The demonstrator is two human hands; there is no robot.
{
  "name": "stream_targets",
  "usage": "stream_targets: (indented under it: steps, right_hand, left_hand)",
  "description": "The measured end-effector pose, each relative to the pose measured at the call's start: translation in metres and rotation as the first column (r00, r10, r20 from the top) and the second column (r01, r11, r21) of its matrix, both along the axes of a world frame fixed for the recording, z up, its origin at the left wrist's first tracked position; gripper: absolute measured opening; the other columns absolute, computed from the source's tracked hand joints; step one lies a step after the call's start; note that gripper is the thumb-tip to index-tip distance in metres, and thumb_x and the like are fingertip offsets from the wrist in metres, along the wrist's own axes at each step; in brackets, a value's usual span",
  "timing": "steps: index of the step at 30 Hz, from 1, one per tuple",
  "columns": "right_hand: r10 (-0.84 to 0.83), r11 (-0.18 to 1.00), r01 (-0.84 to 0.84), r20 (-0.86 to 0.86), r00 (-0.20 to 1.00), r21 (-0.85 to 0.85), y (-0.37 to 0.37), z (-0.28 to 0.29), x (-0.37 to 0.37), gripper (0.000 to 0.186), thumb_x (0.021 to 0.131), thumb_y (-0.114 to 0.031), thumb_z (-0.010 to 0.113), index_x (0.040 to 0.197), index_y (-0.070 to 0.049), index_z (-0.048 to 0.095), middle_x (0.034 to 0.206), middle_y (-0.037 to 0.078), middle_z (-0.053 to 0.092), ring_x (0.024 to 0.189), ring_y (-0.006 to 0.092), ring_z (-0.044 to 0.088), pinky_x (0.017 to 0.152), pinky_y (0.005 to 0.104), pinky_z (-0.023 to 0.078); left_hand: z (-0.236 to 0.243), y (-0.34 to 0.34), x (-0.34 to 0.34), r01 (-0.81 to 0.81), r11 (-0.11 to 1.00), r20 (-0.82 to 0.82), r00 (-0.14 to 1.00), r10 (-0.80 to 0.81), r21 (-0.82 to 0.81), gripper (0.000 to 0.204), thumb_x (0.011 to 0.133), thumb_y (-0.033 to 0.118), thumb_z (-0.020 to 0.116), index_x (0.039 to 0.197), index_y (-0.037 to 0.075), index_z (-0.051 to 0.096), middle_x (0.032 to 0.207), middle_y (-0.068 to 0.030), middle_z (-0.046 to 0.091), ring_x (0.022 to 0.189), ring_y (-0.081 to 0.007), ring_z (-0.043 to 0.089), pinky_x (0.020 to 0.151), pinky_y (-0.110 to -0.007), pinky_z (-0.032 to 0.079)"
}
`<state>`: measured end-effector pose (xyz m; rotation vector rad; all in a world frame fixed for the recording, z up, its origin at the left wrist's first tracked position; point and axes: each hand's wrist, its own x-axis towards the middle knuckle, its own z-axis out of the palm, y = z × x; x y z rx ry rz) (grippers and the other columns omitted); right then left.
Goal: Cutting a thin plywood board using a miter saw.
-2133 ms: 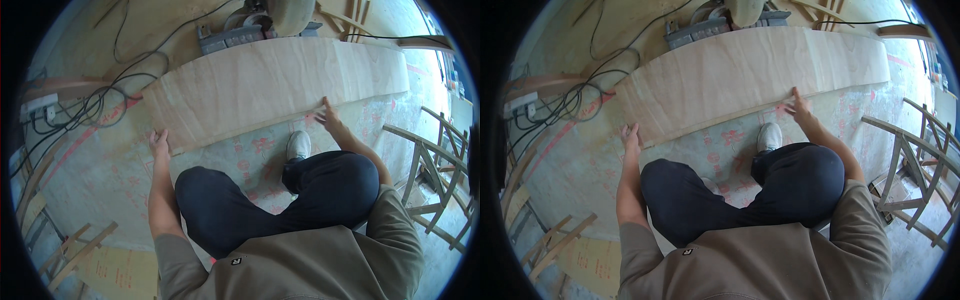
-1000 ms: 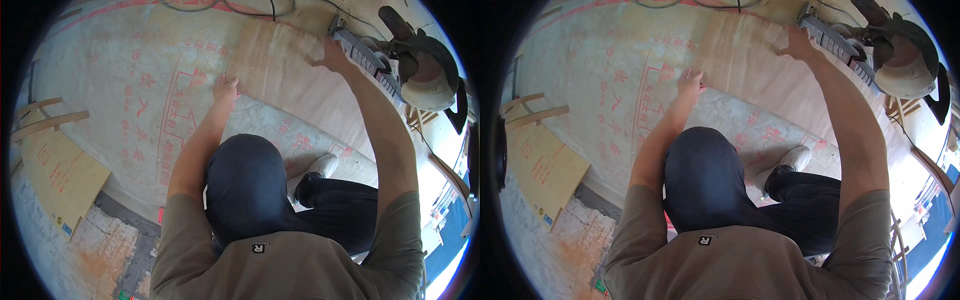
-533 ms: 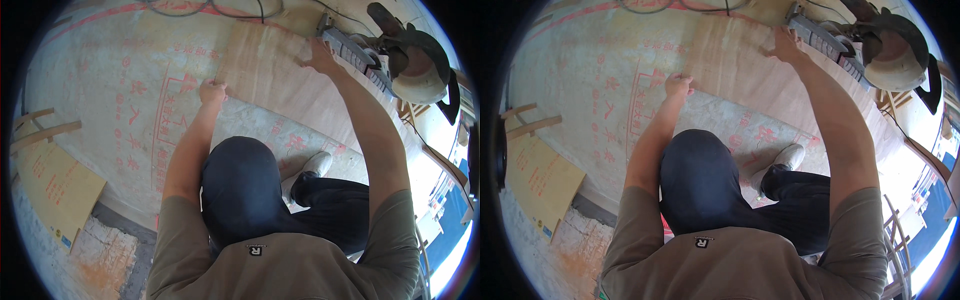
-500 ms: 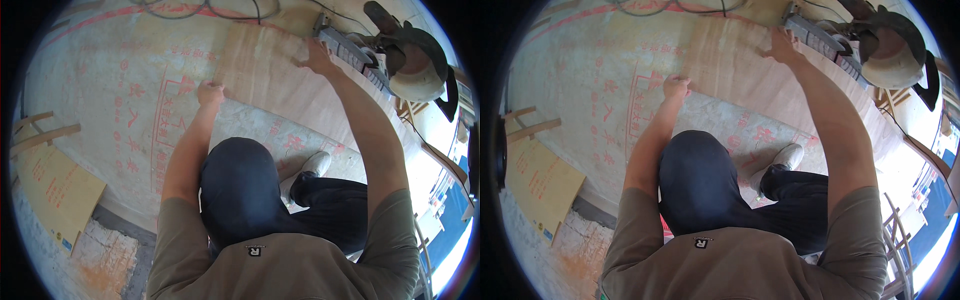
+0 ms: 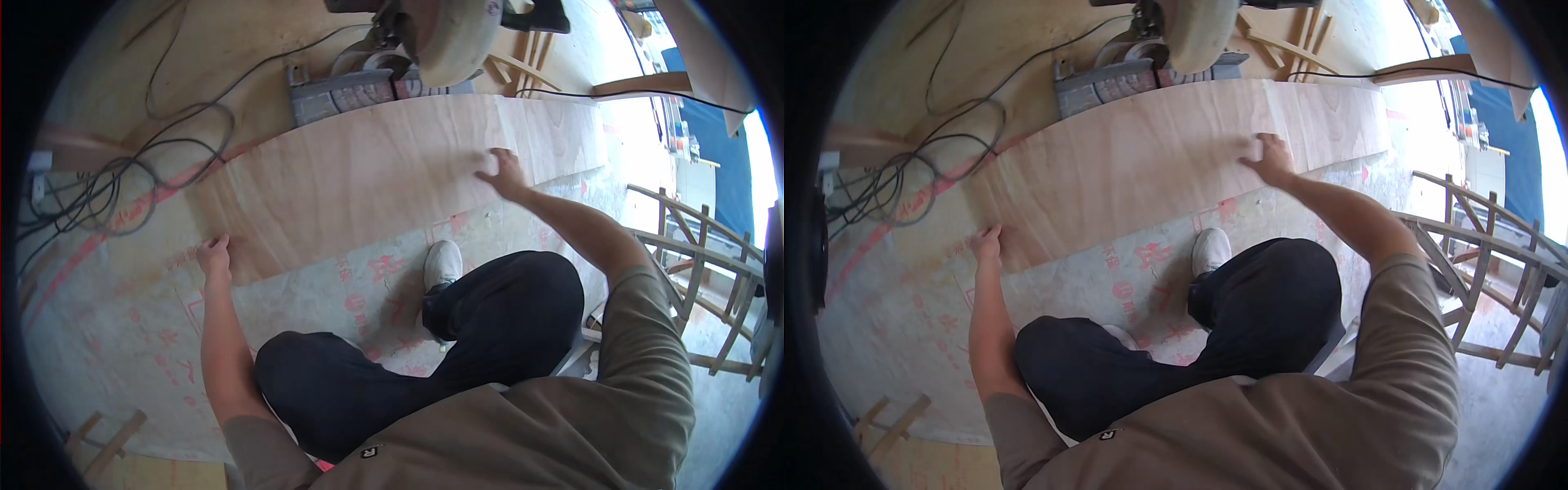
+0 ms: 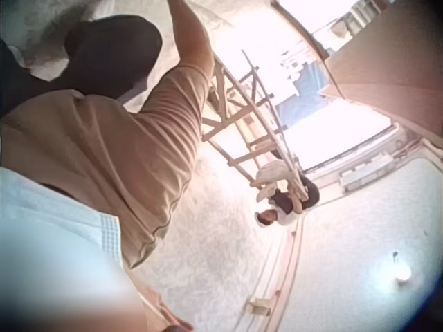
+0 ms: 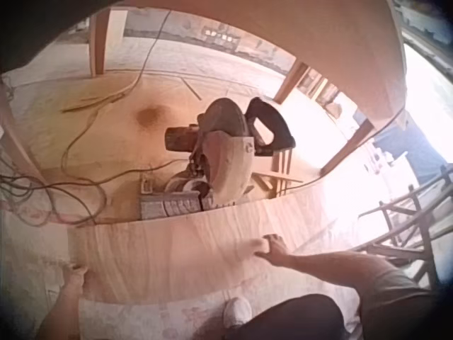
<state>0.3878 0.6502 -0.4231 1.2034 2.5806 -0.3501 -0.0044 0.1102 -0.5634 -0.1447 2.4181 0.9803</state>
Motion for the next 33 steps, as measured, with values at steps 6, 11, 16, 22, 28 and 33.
stream_targets:
  steps: [6,11,16,22,28,33]
  right_hand:
    - [-0.629,0.719,0.578,-0.009,0.777,-0.387,0.091,-0.032,0.048,0.112,0.070,-0.057,0.082,0.152,-0.004,0.027,0.151,0.024,0.036,0.140,0.0365,0.035,0.113,0.0462,0.034]
    - [-0.608,0.762,0.587,0.011,0.794,-0.272,0.081,-0.040,0.025,0.116,0.063,-0.062,0.084,0.150,-0.006,0.031,0.151,0.023,0.034,0.137,0.0368,0.038,0.112,0.0449,0.037]
    - [-0.545,0.824,0.535,-0.003,0.839,-0.185,0.078,-0.036,0.027,0.106,0.068,-0.058,0.082,0.146,-0.001,0.039,0.147,0.023,0.040,0.133,0.0354,0.044,0.108,0.0439,0.041]
    - [-0.531,0.832,0.514,-0.035,0.846,-0.209,0.079,-0.035,0.024,0.104,0.069,-0.056,0.083,0.145,0.001,0.039,0.140,0.025,0.050,0.129,0.0357,0.050,0.106,0.0435,0.042]
    - [-0.558,0.795,0.534,-0.001,0.830,-0.289,0.075,-0.034,0.014,0.106,0.070,-0.056,0.082,0.147,-0.001,0.035,0.143,0.025,0.045,0.131,0.0352,0.047,0.106,0.0435,0.042]
    - [-0.609,0.759,0.589,0.017,0.793,-0.277,0.089,-0.038,0.029,0.104,0.067,-0.056,0.085,0.143,0.000,0.041,0.143,0.022,0.046,0.129,0.0344,0.049,0.105,0.0427,0.044]
  left_hand:
    - [-0.018,-0.012,-0.009,-0.119,0.993,0.086,0.989,0.117,0.015,0.057,0.081,0.020,0.078,0.125,-0.010,0.058,0.122,-0.0186,0.065,0.110,-0.0270,0.062,0.098,-0.034,0.045]
    - [-0.009,-0.027,-0.016,-0.227,0.974,0.127,0.967,0.223,0.019,0.058,0.080,0.017,0.080,0.127,-0.009,0.057,0.124,-0.0176,0.064,0.113,-0.0264,0.060,0.102,-0.035,0.043]
    - [0.003,-0.010,-0.013,-0.268,0.963,0.239,0.933,0.269,-0.035,0.057,0.078,0.015,0.082,0.127,-0.005,0.059,0.111,-0.0117,0.067,0.091,-0.0202,0.063,0.079,-0.031,0.050]
    - [0.005,-0.014,-0.017,-0.287,0.958,0.254,0.928,0.273,0.019,0.055,0.079,0.014,0.082,0.126,-0.003,0.060,0.101,-0.0076,0.067,0.064,-0.0131,0.053,0.048,-0.028,0.037]
    - [0.027,-0.008,-0.019,-0.165,0.986,0.222,0.961,0.165,-0.021,0.066,0.079,0.017,0.081,0.134,-0.005,0.052,0.121,-0.0151,0.063,0.076,-0.0189,0.062,0.056,-0.030,0.046]
    - [0.050,0.043,-0.021,-0.174,0.980,0.224,0.955,0.192,-0.097,0.072,0.081,0.020,0.080,0.141,0.001,0.046,0.135,-0.0171,0.056,0.117,-0.0283,0.057,0.094,-0.040,0.047]
